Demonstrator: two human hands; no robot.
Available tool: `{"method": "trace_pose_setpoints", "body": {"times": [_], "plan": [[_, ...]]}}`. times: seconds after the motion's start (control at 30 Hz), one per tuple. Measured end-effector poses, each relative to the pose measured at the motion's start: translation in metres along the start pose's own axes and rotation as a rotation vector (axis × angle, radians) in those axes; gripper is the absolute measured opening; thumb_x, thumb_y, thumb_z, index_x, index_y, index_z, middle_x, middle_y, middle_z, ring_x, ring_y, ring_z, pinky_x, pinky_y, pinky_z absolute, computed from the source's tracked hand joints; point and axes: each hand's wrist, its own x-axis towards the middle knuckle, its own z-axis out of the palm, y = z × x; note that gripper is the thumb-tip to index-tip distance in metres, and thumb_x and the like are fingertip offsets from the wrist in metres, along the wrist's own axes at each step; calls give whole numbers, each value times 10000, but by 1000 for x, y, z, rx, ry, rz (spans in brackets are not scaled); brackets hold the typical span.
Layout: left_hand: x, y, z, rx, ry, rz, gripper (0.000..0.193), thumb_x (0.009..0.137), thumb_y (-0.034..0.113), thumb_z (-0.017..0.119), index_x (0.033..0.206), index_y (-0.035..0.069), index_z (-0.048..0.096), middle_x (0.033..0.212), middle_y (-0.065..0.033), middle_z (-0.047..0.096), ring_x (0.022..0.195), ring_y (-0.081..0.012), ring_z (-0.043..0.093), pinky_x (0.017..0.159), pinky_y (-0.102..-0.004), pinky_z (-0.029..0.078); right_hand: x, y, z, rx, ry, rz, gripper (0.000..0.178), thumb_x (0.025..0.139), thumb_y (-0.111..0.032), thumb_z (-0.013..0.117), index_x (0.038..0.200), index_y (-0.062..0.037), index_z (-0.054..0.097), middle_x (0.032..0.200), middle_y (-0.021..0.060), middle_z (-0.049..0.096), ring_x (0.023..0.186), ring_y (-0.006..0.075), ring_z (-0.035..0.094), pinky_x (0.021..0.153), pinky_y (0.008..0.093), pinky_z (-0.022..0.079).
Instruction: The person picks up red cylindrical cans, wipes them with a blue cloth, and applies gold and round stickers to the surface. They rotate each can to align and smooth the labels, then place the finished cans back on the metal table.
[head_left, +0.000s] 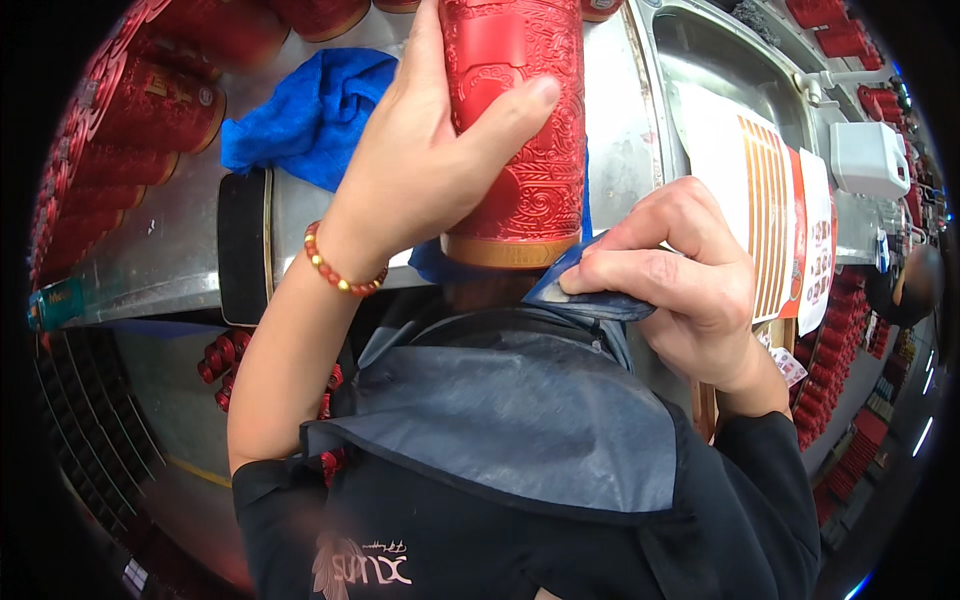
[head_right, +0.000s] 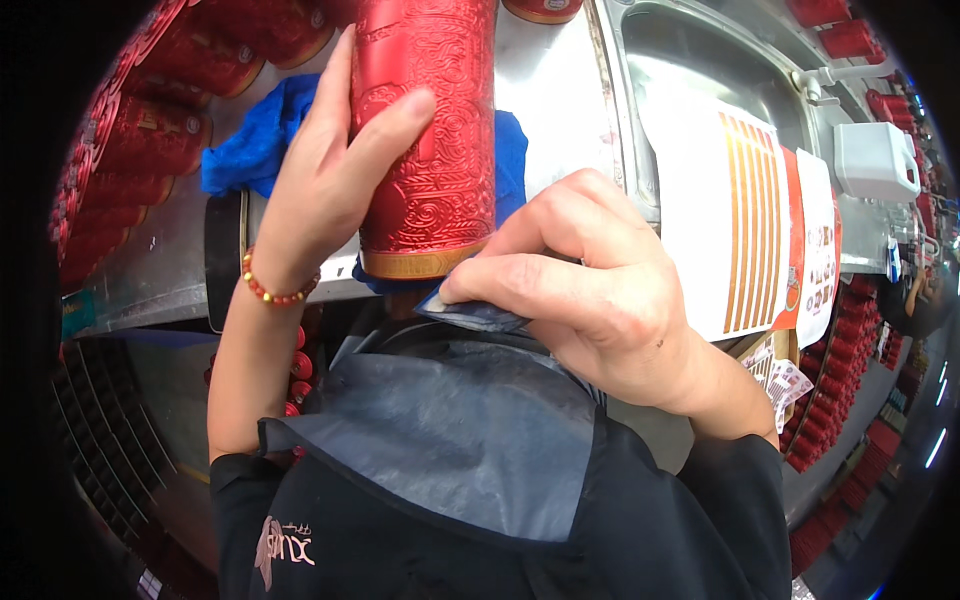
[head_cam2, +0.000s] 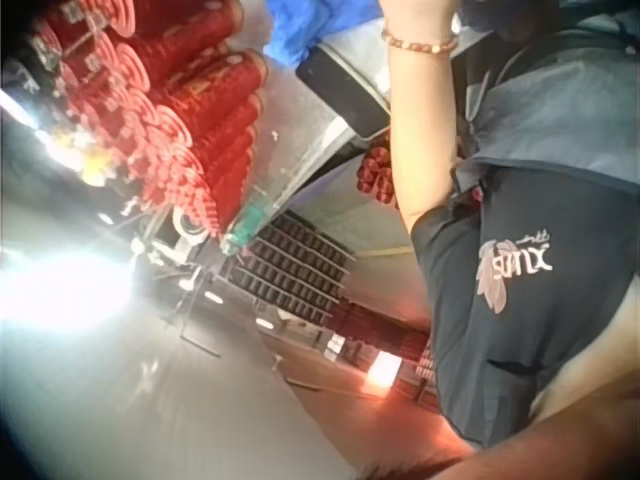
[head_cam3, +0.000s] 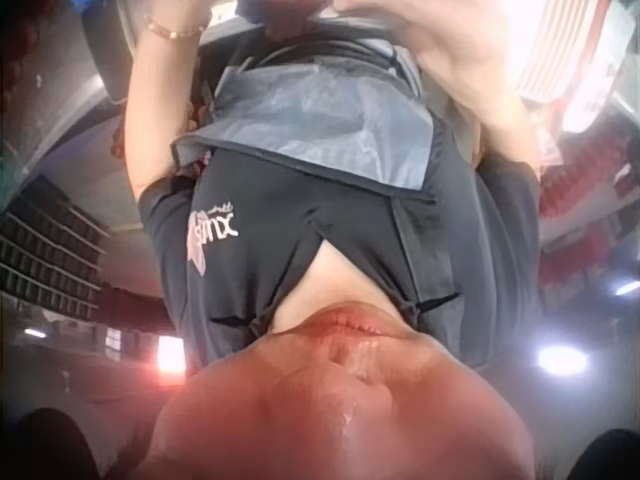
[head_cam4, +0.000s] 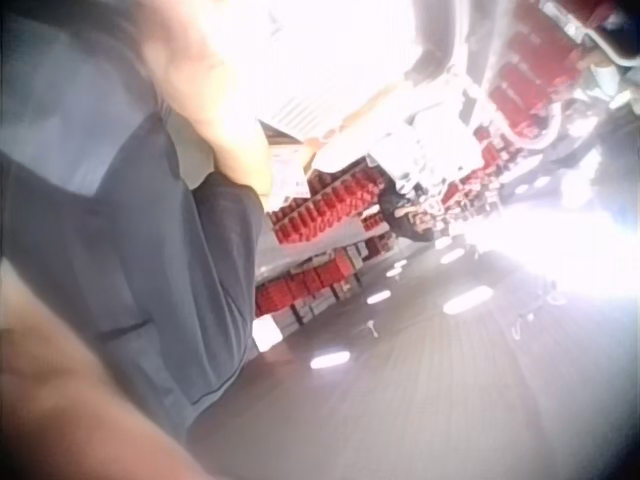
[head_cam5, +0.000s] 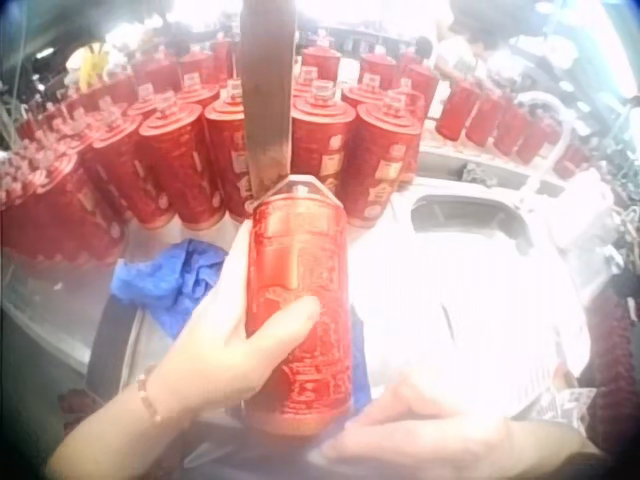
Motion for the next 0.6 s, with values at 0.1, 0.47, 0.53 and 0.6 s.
{"method": "trace_pose_setpoints", "body": {"times": [0.1,0.47,0.53,0.6], "plan": [[8,21,7,475,29,236,881,938,212,774,1597,-21,238,1382,-195,559,1223,-272,605,1027,-383,514,-2,3,0,22,11,-4,338,679,2,761,999,-96,813,893,29,679,859,237,614,793,354,494],[-3,-17,5,-517,12,-116,739,1008,292,680,1598,43,313,1408,-139,584,1181,-197,661,1007,-342,550,-3,11,1,52,17,-43,299,706,-118,801,1004,-107,821,891,17,682,850,225,621,784,344,490],[0,-5,4,-368,-1,-147,757,1000,331,694,1587,23,328,1395,-159,591,1177,-201,660,999,-331,545,-2,12,0,47,13,-45,305,702,-125,812,1006,-112,823,889,12,681,849,222,621,780,342,490],[0,13,6,62,41,-15,779,991,359,714,1570,-4,341,1364,-183,605,1168,-207,662,986,-324,541,-3,13,1,47,20,-38,304,703,-129,821,1007,-116,824,888,8,681,848,219,621,774,340,490]]}}
